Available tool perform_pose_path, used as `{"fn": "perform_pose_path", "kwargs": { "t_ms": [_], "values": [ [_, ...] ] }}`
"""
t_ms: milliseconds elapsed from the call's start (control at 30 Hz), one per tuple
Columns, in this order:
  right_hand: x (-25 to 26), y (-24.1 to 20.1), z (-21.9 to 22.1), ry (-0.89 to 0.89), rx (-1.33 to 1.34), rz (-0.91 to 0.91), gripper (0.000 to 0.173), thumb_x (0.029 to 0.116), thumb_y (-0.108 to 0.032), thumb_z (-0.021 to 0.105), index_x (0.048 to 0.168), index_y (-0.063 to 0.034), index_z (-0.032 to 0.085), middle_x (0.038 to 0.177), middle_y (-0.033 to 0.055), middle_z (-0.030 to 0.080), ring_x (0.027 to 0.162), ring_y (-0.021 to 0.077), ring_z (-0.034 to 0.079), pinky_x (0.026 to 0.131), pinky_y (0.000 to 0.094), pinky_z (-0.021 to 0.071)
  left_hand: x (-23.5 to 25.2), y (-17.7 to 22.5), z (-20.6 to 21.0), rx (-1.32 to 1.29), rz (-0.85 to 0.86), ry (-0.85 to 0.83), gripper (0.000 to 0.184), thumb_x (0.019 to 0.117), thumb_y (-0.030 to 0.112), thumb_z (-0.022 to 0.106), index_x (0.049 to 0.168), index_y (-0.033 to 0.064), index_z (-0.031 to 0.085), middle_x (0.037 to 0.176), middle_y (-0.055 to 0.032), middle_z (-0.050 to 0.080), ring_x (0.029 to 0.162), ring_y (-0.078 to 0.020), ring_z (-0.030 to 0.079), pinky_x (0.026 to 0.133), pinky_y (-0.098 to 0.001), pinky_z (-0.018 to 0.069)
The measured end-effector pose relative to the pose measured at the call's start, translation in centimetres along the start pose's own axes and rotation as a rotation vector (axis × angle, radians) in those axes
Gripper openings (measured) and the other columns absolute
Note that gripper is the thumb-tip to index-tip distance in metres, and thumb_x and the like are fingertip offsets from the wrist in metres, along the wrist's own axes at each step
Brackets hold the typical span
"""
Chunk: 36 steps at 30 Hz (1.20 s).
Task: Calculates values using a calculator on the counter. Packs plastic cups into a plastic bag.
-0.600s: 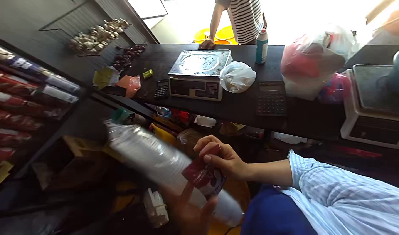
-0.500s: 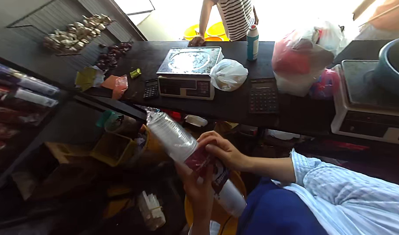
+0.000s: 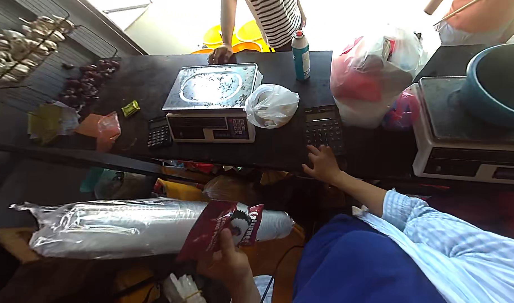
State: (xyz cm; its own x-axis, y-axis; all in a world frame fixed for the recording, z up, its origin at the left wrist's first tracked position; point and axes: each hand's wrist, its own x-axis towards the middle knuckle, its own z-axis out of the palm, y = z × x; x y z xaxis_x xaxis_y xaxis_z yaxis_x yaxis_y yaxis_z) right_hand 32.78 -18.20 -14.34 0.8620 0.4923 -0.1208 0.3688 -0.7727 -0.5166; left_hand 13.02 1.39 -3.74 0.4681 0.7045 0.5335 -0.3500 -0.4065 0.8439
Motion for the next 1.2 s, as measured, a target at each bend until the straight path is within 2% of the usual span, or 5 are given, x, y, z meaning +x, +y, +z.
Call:
{"fn": "perform_pose_path", "kwargs": {
  "t_ms": [200, 333, 533, 867, 1200],
  "values": [
    [1.3, -0.8, 1.7, 0.369, 0.053, 0.046, 0.051, 0.0941, -0.043, 0.068, 0.117, 0.0016, 0.072, 0.117, 0.0232, 0.071, 0.119, 0.0479, 0.059, 0.107, 0.0684, 0.033, -0.8, -0.1, 0.2, -0.026, 0.032, -0.088, 0.012, 0.095, 0.021, 0.071, 0.105, 0.0274, 0.073, 0.102, 0.0218, 0.074, 0.099, 0.007, 0.068, 0.089, -0.0158, 0.0565],
    [2.7, -0.4, 1.7, 0.253, 0.018, 0.362, 0.106, 0.0798, -0.066, 0.075, 0.164, -0.0249, 0.026, 0.169, 0.0284, 0.005, 0.153, 0.0562, -0.007, 0.111, 0.0824, -0.0057, -1.2, -0.1, 0.3, -0.037, 0.016, -0.16, 0.014, 0.0975, 0.023, 0.068, 0.108, 0.03, 0.074, 0.106, 0.0223, 0.074, 0.102, 0.0073, 0.067, 0.091, -0.0153, 0.0552],
    [1.9, 0.2, 0.5, 0.09, -0.004, 0.445, 0.114, 0.0802, -0.066, 0.073, 0.167, -0.0313, 0.007, 0.17, 0.0226, -0.014, 0.154, 0.0529, -0.011, 0.11, 0.0821, 0.0019, -1.2, -0.6, 1.1, -0.062, 0.01, -0.221, 0.014, 0.096, 0.021, 0.069, 0.106, 0.0287, 0.075, 0.105, 0.0222, 0.074, 0.101, 0.0077, 0.067, 0.09, -0.0149, 0.0554],
    [-5.2, 4.8, 2.2, 0.706, 0.019, -0.153, 0.025, 0.0897, -0.02, 0.059, 0.073, -0.0031, 0.068, 0.117, 0.0157, 0.075, 0.091, 0.0367, 0.067, 0.081, 0.0518, 0.0476, -0.5, -1.0, 1.8, -0.084, 0.009, -0.28, 0.012, 0.0962, 0.025, 0.07, 0.105, 0.0314, 0.075, 0.104, 0.0232, 0.074, 0.101, 0.0077, 0.067, 0.089, -0.0149, 0.0557],
    [-1.7, 1.9, 0.4, 0.248, 0.056, 0.001, 0.04, 0.1001, -0.032, 0.054, 0.094, 0.0021, 0.073, 0.128, 0.0155, 0.07, 0.109, 0.0395, 0.063, 0.094, 0.0565, 0.0425, -0.8, -0.6, 2.3, -0.077, 0.038, -0.281, 0.013, 0.0968, 0.026, 0.069, 0.107, 0.0324, 0.075, 0.105, 0.0234, 0.074, 0.101, 0.0079, 0.067, 0.09, -0.0144, 0.0555]
  ]
}}
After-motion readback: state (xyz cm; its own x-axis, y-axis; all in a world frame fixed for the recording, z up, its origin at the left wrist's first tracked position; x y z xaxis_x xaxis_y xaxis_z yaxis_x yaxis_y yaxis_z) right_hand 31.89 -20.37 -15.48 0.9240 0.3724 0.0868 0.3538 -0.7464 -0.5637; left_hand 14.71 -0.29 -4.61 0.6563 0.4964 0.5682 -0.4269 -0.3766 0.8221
